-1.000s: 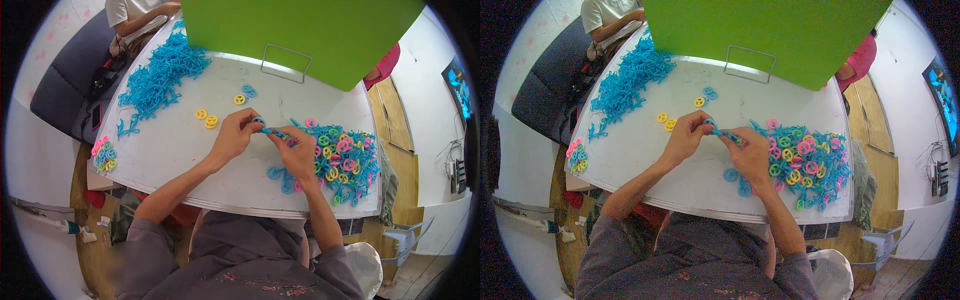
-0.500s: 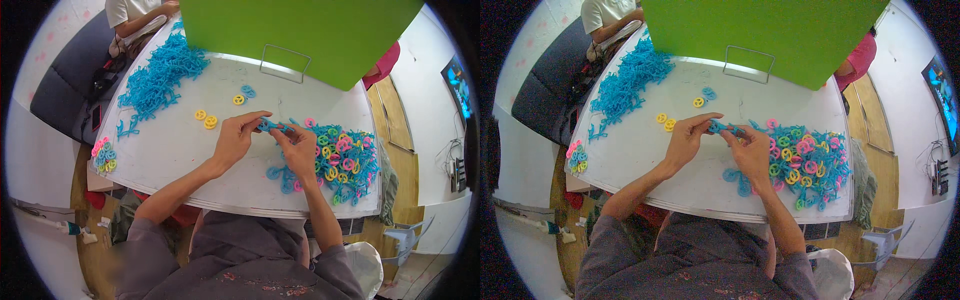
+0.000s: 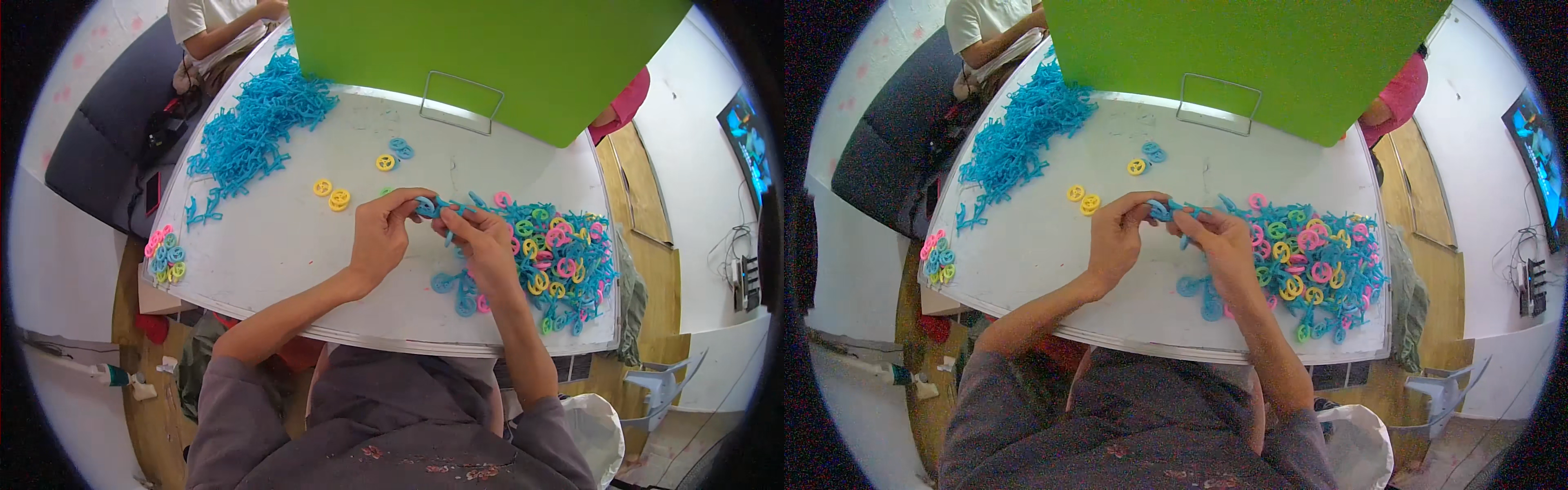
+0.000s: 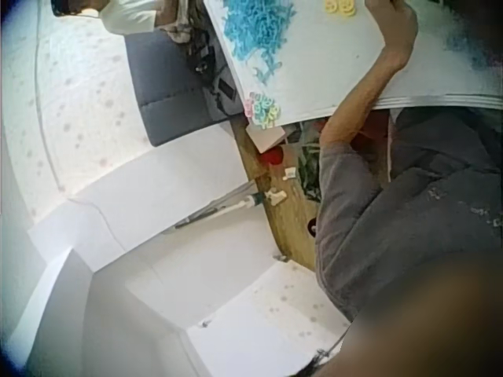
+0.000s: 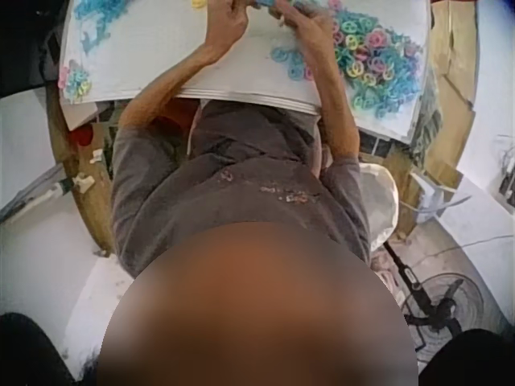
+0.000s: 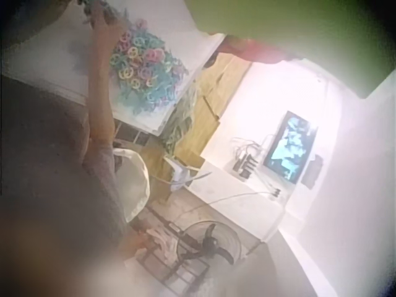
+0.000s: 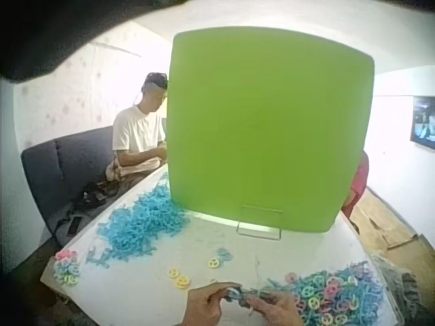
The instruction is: Join small, colorful plastic smiley-face links together to form chains.
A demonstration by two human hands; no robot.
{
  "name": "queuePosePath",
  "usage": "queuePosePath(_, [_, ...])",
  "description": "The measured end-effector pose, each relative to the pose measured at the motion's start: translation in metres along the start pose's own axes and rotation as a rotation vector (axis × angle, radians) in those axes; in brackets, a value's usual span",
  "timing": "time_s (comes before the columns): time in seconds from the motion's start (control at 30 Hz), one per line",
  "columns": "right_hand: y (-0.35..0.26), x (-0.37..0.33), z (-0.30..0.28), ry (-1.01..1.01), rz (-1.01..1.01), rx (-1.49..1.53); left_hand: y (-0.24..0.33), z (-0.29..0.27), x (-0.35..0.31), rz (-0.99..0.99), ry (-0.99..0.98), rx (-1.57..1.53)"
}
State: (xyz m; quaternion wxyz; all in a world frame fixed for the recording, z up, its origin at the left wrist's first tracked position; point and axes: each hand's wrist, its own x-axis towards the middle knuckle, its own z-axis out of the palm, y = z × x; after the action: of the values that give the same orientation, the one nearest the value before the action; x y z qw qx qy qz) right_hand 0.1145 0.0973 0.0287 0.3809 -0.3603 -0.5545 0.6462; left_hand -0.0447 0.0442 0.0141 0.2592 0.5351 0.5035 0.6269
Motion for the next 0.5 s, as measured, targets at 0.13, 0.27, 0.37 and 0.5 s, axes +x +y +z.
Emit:
queuePosePath(0.13, [0.008, 0.001, 0.0, 0.01, 0.075, 0.121, 0.0, 0.002, 0.0, 0.079, 0.005, 0.081])
queuePosePath(0.27, [0.0, -0.006, 0.012, 0.129, -0.096, -0.148, 0.0, 0.001, 0.0, 0.089, -0.003, 0.12])
queuePosePath(0.37, [0.004, -0.007, 0.017, 0.208, -0.154, -0.189, 0.0, 0.003, 0.001, 0.052, 0.006, 0.094])
queuePosePath(0.5, [0.008, -0.005, 0.018, 0.216, -0.192, -0.193, -0.009, -0.001, 0.002, 0.004, -0.044, 0.08])
